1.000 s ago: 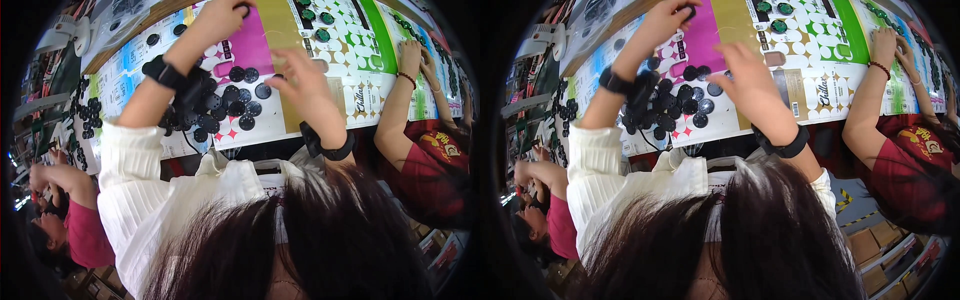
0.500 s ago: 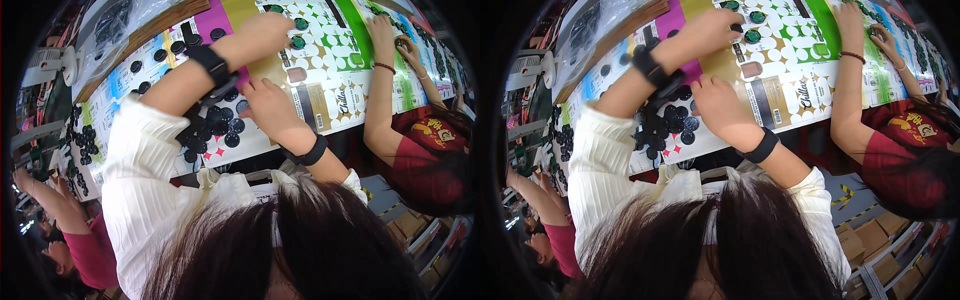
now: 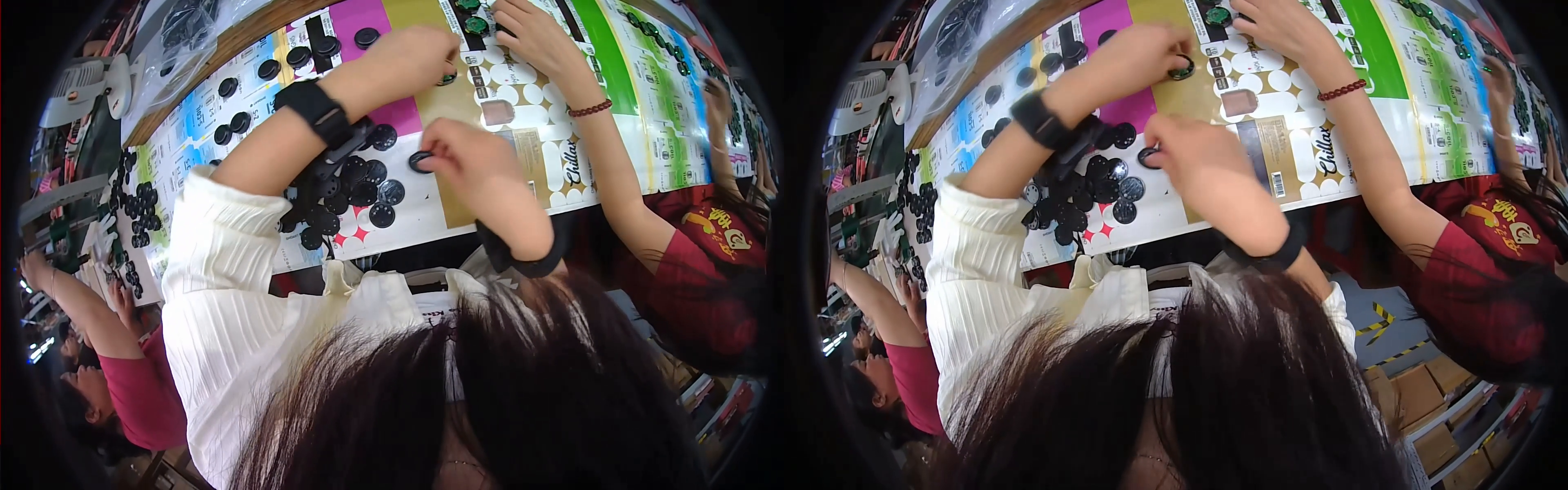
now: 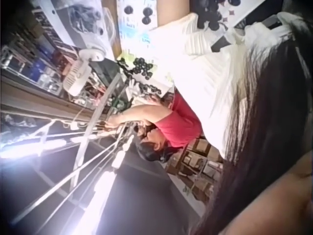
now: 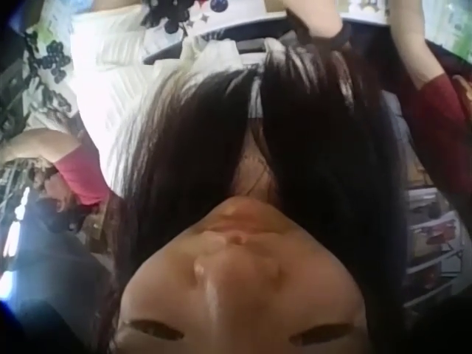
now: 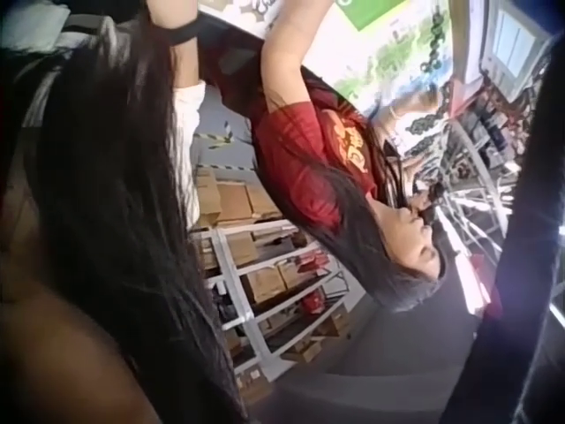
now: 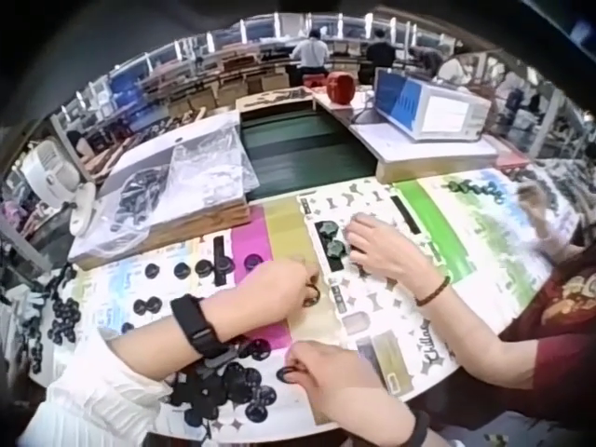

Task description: The person picks up a circuit board and a black plastic housing, fits the board into the housing, and presses a black plastic cover onto the assembly before placing the unit on the table.

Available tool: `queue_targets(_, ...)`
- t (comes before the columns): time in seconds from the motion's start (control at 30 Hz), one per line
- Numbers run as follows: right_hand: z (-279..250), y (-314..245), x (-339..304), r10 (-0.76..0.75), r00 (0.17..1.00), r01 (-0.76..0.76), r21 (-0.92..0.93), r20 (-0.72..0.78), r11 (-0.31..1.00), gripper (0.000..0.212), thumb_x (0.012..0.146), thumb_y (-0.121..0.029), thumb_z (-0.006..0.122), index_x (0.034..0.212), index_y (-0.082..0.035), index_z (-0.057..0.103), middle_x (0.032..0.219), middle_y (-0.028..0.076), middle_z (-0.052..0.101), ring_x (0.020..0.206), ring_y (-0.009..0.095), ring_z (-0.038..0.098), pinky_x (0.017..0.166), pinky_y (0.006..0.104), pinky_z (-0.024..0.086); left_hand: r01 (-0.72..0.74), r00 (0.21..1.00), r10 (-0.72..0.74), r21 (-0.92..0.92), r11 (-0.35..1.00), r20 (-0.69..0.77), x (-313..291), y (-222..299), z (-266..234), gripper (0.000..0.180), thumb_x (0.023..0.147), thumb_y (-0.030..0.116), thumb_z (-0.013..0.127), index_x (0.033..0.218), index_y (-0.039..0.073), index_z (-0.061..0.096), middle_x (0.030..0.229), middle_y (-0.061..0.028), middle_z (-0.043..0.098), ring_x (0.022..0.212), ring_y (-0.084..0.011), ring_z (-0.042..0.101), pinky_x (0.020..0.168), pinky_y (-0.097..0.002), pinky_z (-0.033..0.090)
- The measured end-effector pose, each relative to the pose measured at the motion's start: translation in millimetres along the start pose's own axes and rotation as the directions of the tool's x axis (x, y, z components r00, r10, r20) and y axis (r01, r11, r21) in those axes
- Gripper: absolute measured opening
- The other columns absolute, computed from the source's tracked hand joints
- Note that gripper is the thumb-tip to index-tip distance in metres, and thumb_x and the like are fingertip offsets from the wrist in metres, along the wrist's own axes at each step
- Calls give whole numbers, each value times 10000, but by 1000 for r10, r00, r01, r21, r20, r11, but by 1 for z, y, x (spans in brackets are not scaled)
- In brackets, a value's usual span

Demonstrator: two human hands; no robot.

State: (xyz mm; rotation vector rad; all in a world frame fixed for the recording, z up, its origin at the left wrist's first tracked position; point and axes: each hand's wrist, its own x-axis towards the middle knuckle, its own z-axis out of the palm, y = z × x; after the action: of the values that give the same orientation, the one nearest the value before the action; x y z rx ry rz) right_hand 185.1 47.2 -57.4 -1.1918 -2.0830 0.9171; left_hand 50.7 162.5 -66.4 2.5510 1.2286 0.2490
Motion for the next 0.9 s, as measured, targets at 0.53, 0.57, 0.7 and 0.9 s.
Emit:
queue_targets(0.53, -43, -12, -12, 223, 948, -122, 388, -227, 913, 177, 716, 37, 579, 891, 22, 560, 781, 44, 567, 701, 92, 528, 628, 193, 422, 86, 996, -81, -153, 985, 38, -16, 13, -3, 215, 680, 137, 633, 860, 55, 549, 748, -87, 585, 722, -226, 561, 619, -319, 441)
queue_targets(0.57, -45, -14, -11, 220, 940, -88, 440, -259, 893, 169, 711, 42, 581, 878, 22, 568, 781, 48, 577, 694, 93, 536, 628, 194, 428, 67, 997, -73, -248, 966, -14, -23, 20, -10, 205, 717, 105, 606, 904, 47, 547, 718, -77, 574, 688, -174, 556, 596, -274, 437)
queue_targets(0.7, -51, -18, -7, 238, 903, -5, 545, -359, 839, 154, 702, 54, 585, 852, 24, 587, 782, 53, 597, 680, 94, 553, 628, 192, 443, 165, 977, -209, -784, 598, 46, -49, 64, -43, 216, 784, 77, 540, 998, 45, 552, 737, -82, 583, 628, -104, 583, 562, -210, 456)
queue_targets(0.9, -52, -21, -3, 81, 893, 160, 478, -444, 864, 227, 699, 95, 580, 922, 57, 568, 856, 85, 581, 755, 115, 538, 653, 225, 450, 33, 946, -320, -974, 223, -41, -80, 100, -57, 255, 819, 9, 451, 1064, -63, 464, 938, -126, 563, 801, -175, 582, 691, -262, 501)
